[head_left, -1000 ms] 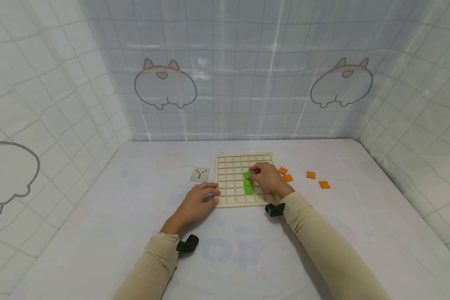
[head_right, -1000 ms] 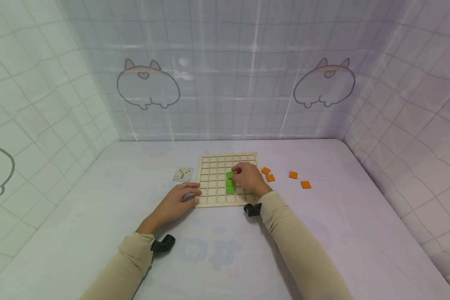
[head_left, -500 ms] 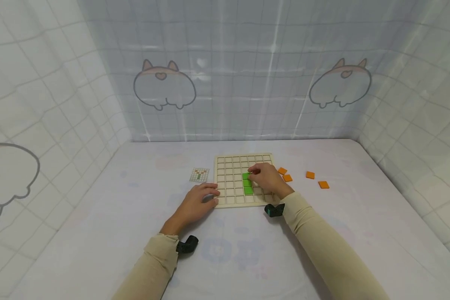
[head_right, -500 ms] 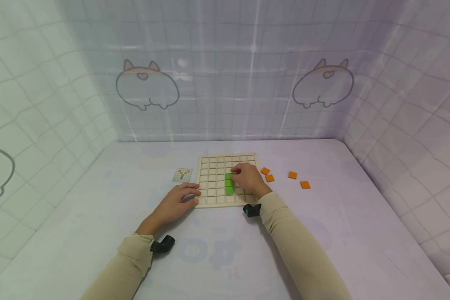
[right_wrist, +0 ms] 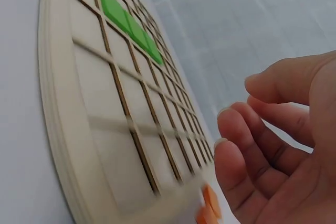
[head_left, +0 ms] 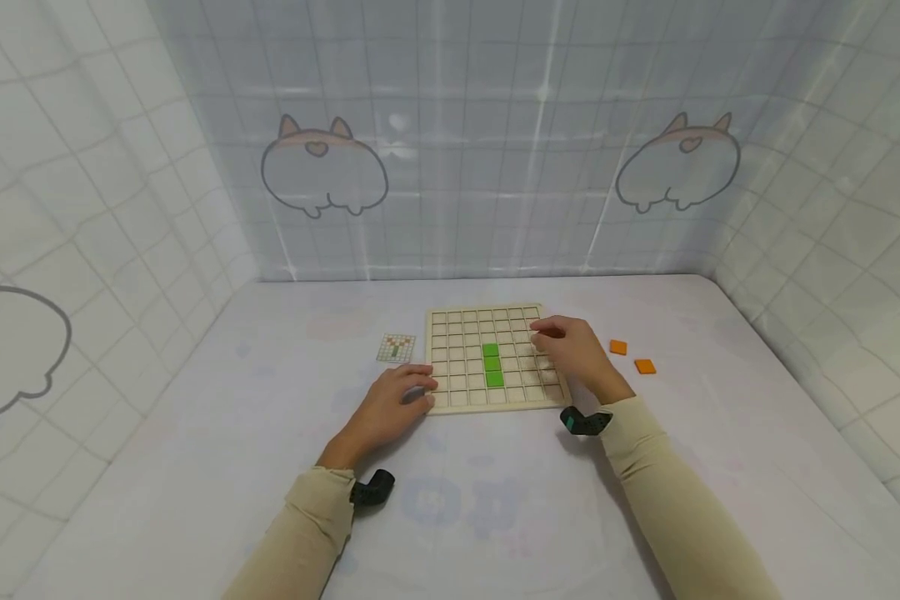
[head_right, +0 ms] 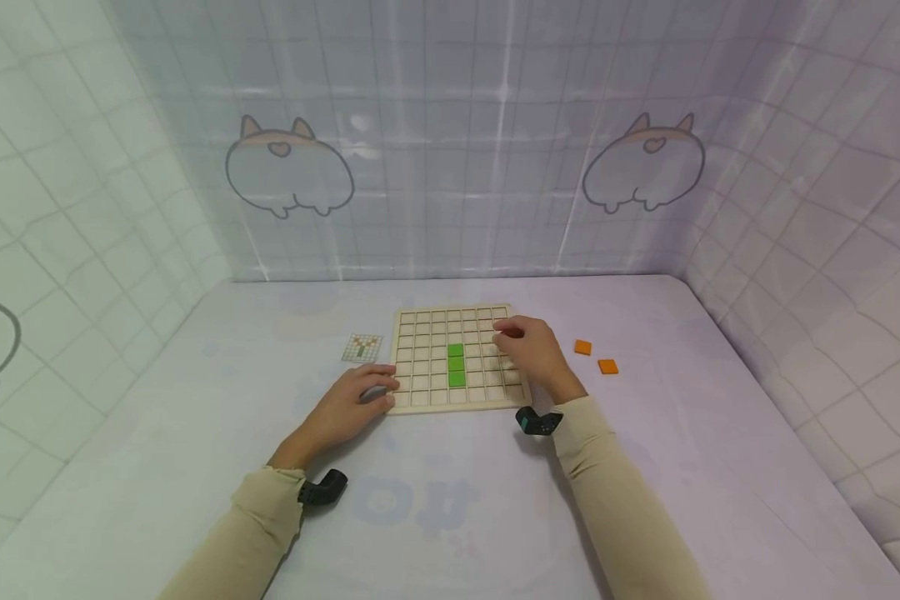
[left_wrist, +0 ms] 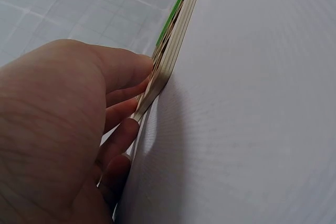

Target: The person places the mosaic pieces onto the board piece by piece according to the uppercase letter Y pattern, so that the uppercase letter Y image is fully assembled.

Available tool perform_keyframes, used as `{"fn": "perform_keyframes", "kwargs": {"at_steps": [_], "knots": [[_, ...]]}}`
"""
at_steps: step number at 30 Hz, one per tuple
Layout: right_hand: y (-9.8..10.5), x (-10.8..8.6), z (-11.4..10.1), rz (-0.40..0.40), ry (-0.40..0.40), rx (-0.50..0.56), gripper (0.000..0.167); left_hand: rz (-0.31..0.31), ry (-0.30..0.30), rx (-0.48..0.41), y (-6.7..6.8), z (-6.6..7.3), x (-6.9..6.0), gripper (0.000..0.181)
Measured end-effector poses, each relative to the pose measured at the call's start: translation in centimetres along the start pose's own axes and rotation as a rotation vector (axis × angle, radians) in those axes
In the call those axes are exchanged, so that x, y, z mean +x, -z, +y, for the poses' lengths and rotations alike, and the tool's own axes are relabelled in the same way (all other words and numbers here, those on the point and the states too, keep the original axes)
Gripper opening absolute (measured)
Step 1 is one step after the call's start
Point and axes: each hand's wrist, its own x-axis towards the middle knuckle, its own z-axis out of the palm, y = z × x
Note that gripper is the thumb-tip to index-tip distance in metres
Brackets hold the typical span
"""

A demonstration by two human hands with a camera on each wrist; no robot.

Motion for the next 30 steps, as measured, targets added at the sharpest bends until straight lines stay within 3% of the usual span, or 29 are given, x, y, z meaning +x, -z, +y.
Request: {"fn": "perform_keyframes", "kwargs": {"at_steps": [10,19,30], "knots": [[4.2,-1.1,2.7,0.048,-0.084,0.024,0.042,-0.001,-0.018,-0.003,0.1,0.1,-0.1,0.026],[4.6,-1.4,4.4,0.042,-0.170,-0.033,0.039,-0.012,-0.025,0.035,0.1,0.3,-0.1,0.035],[3.4,-1.1,5.0,0.054,-0.026,-0.307,0.038,-0.033,-0.002,0.065,0.2,0.2,-0.2,0.047]]}}
